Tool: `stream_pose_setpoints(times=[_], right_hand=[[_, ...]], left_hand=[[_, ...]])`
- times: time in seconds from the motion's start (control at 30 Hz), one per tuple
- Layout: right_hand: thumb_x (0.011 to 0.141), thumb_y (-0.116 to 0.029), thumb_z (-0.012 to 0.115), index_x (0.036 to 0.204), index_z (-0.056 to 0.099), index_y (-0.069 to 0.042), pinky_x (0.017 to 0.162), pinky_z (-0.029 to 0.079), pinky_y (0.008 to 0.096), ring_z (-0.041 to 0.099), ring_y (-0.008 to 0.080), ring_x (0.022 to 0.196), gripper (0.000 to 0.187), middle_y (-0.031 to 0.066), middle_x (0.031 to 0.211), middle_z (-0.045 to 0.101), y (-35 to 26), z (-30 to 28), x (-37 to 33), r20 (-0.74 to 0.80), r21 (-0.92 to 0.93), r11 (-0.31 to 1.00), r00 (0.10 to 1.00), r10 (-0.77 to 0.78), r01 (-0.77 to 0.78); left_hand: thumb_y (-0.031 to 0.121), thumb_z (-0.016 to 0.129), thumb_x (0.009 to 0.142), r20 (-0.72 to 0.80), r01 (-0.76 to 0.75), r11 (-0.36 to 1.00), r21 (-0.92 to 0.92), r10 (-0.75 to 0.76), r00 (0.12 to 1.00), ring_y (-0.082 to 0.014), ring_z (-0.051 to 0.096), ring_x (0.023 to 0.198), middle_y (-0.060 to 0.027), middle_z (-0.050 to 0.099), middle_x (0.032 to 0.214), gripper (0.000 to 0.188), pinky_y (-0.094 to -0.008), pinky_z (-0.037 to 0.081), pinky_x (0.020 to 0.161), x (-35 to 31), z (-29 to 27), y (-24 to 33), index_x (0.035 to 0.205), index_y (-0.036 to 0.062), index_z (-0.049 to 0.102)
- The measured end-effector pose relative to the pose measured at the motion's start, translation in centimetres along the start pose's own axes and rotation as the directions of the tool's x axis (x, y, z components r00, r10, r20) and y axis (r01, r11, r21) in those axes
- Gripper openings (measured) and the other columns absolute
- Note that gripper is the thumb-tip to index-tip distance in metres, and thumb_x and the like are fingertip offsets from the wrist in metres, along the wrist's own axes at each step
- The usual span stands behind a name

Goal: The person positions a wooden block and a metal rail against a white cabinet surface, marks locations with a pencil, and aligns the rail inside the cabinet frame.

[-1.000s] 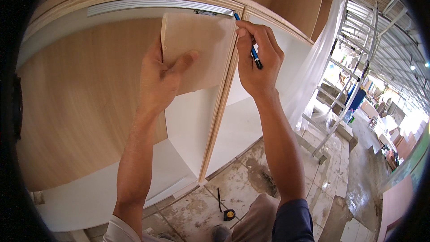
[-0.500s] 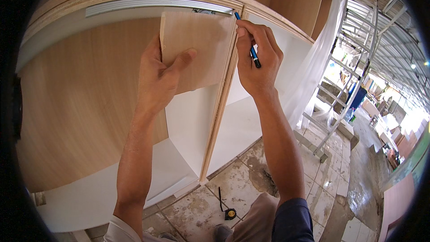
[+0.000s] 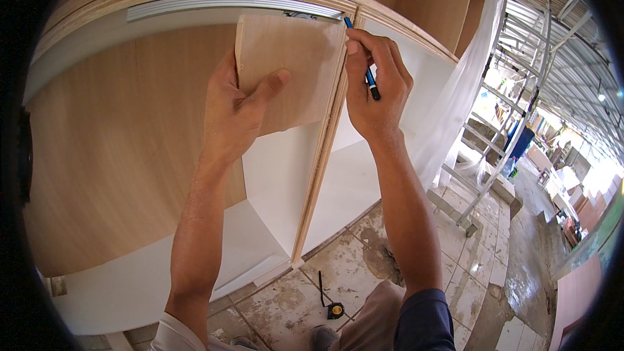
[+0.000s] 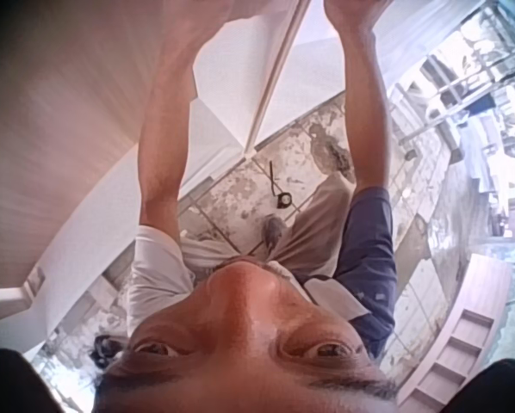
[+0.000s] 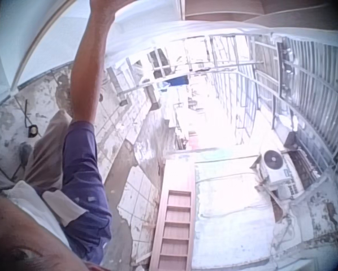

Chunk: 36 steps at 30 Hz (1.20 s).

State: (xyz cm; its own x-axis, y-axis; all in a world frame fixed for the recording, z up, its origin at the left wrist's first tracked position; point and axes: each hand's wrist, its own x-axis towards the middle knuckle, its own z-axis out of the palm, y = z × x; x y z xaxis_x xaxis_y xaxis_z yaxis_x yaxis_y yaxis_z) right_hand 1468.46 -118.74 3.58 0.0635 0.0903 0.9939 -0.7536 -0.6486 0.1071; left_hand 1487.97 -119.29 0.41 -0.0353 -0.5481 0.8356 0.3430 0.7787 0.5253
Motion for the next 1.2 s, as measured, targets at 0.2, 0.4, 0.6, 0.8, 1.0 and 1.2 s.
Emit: stream_pose_setpoints(times=[0.2, 0.4, 0.6, 0.8, 1.0, 1.2], right_hand=[[0.098, -0.007, 0.066, 0.109, 0.073, 0.000, 0.069, 0.050, 0.0280, 0.060, 0.0125, 0.072, 0.015, 0.0084, 0.087, 0.067, 0.2, -0.1, -0.1, 0.001, 0.009, 1.000, 1.000, 0.009, -0.009], [0.097, -0.008, 0.067, 0.108, 0.073, 0.000, 0.069, 0.049, 0.0276, 0.060, 0.0121, 0.073, 0.014, 0.0082, 0.086, 0.067, 0.3, -0.2, -0.2, 0.007, 0.057, 0.997, 0.998, 0.057, -0.057], [0.099, -0.011, 0.060, 0.097, 0.071, -0.002, 0.081, 0.049, 0.0367, 0.060, 0.0227, 0.084, 0.015, 0.0084, 0.080, 0.065, 1.4, -1.4, -0.1, -0.115, -0.086, 0.989, 0.985, -0.128, 0.118], [0.097, -0.009, 0.061, 0.124, 0.070, -0.007, 0.075, 0.049, 0.0369, 0.058, 0.0224, 0.085, 0.029, 0.0088, 0.108, 0.057, 1.4, -1.5, 1.6, -0.041, -0.292, 0.950, 0.992, -0.123, 0.106], [0.096, -0.022, 0.067, 0.146, 0.056, -0.006, 0.058, 0.049, 0.0338, 0.055, 0.0189, 0.075, 0.053, 0.0087, 0.114, 0.049, 1.1, 0.6, -1.7, 0.254, -0.415, 0.890, 0.963, -0.085, 0.188], [0.097, -0.026, 0.067, 0.149, 0.053, -0.005, 0.056, 0.049, 0.0322, 0.052, 0.0184, 0.073, 0.057, 0.0095, 0.118, 0.046, 1.3, 1.4, -2.3, 0.243, -0.409, 0.900, 0.969, -0.049, 0.148]], left_hand=[[0.000, 0.064, 0.092, -0.004, -0.006, 1.000, 0.019, 0.006, 1.000, -0.0194, 0.068, 0.103, -0.0160, 0.069, 0.112, 0.034, -0.0351, 0.056, 0.089, -0.1, 0.0, -0.1, 0.124, -0.0081, 0.055], [0.002, 0.066, 0.092, -0.003, -0.010, 1.000, 0.028, 0.010, 1.000, -0.0191, 0.068, 0.102, -0.0165, 0.069, 0.111, 0.035, -0.0349, 0.056, 0.089, -0.1, -0.1, 0.0, 0.124, -0.0077, 0.055], [0.001, 0.065, 0.092, -0.008, -0.007, 0.999, 0.033, 0.007, 1.000, -0.0189, 0.067, 0.100, -0.0160, 0.069, 0.110, 0.033, -0.0334, 0.055, 0.089, 0.0, -0.2, -0.2, 0.123, -0.0074, 0.056], [0.001, 0.064, 0.092, -0.005, -0.014, 0.999, -0.037, 0.014, 1.000, -0.0191, 0.067, 0.101, -0.0158, 0.069, 0.110, 0.032, -0.0338, 0.055, 0.089, -0.1, 0.0, -0.4, 0.122, -0.0072, 0.056], [0.001, 0.065, 0.092, 0.004, -0.023, 0.999, -0.046, 0.023, 1.000, -0.0204, 0.068, 0.102, -0.0172, 0.069, 0.109, 0.032, -0.0357, 0.057, 0.088, 0.0, -0.1, -0.8, 0.121, -0.0072, 0.055], [0.007, 0.069, 0.092, 0.008, -0.020, 0.999, -0.031, 0.020, 1.000, -0.0172, 0.067, 0.102, -0.0137, 0.068, 0.113, 0.040, -0.0326, 0.055, 0.090, 0.1, -0.3, -0.8, 0.127, -0.0058, 0.055]])
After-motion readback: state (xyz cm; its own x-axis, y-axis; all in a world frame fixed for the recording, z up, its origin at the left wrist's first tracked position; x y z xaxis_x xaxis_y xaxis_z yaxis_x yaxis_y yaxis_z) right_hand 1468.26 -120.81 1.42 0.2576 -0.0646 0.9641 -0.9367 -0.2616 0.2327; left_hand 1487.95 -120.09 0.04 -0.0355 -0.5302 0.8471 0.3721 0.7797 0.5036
